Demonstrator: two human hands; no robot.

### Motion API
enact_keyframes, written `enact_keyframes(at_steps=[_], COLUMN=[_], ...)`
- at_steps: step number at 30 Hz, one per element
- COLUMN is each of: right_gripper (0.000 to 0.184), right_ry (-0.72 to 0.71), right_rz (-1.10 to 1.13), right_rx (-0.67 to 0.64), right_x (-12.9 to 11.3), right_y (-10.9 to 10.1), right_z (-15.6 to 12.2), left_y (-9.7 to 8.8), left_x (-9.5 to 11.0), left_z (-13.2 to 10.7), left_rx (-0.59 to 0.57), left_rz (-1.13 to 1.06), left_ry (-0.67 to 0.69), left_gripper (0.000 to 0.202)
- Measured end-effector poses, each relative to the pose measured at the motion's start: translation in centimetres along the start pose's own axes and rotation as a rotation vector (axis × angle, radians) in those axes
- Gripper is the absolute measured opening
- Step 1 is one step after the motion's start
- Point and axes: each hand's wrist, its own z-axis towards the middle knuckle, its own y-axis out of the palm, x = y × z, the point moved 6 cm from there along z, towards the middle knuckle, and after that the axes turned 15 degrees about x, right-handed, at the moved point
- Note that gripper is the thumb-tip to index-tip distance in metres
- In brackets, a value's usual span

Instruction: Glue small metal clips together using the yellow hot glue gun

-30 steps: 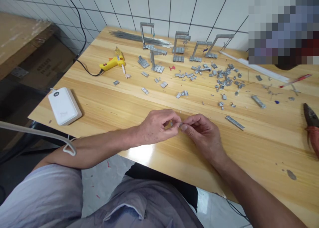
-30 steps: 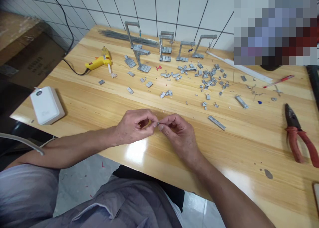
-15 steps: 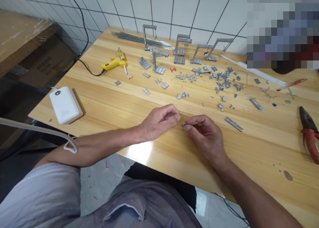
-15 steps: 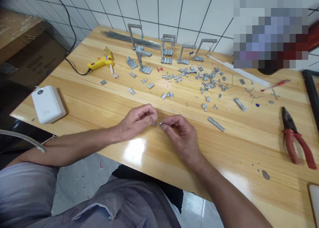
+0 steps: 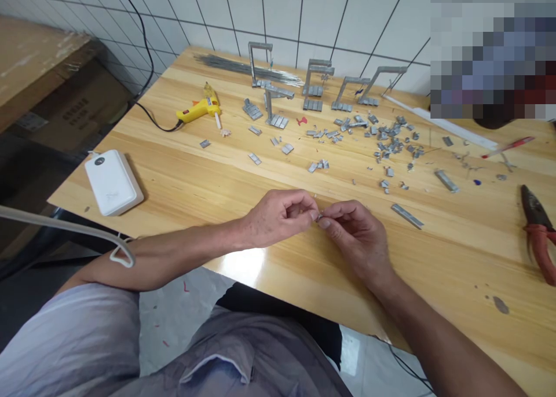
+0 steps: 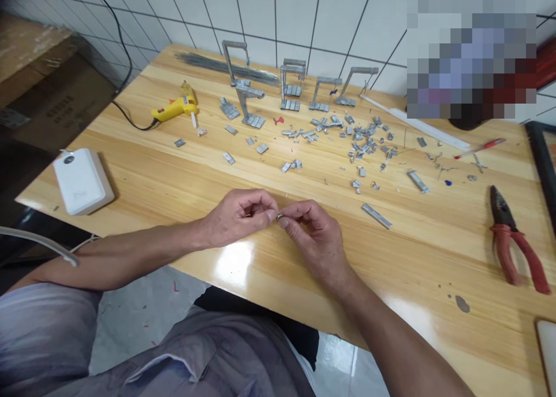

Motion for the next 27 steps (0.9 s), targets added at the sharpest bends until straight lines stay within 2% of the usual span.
enact_keyframes(at_steps=[20,27], right_gripper=[0.01,0.016], right_ry=[0.021,0.085], right_rz=[0.003,0.051], right_rx=[-0.014,-0.014], right_x=[0.0,-0.03], right_y=[0.17,0.2], right_z=[0.11,0.14], left_y=[0.19,0.15], left_x=[-0.19,-0.2], left_z=[0.07,-0.03], left_rx=[-0.035,-0.047], left_rz=[-0.135,-0.128], left_ry=[-0.033,-0.033], left_gripper=[0.023,0.025])
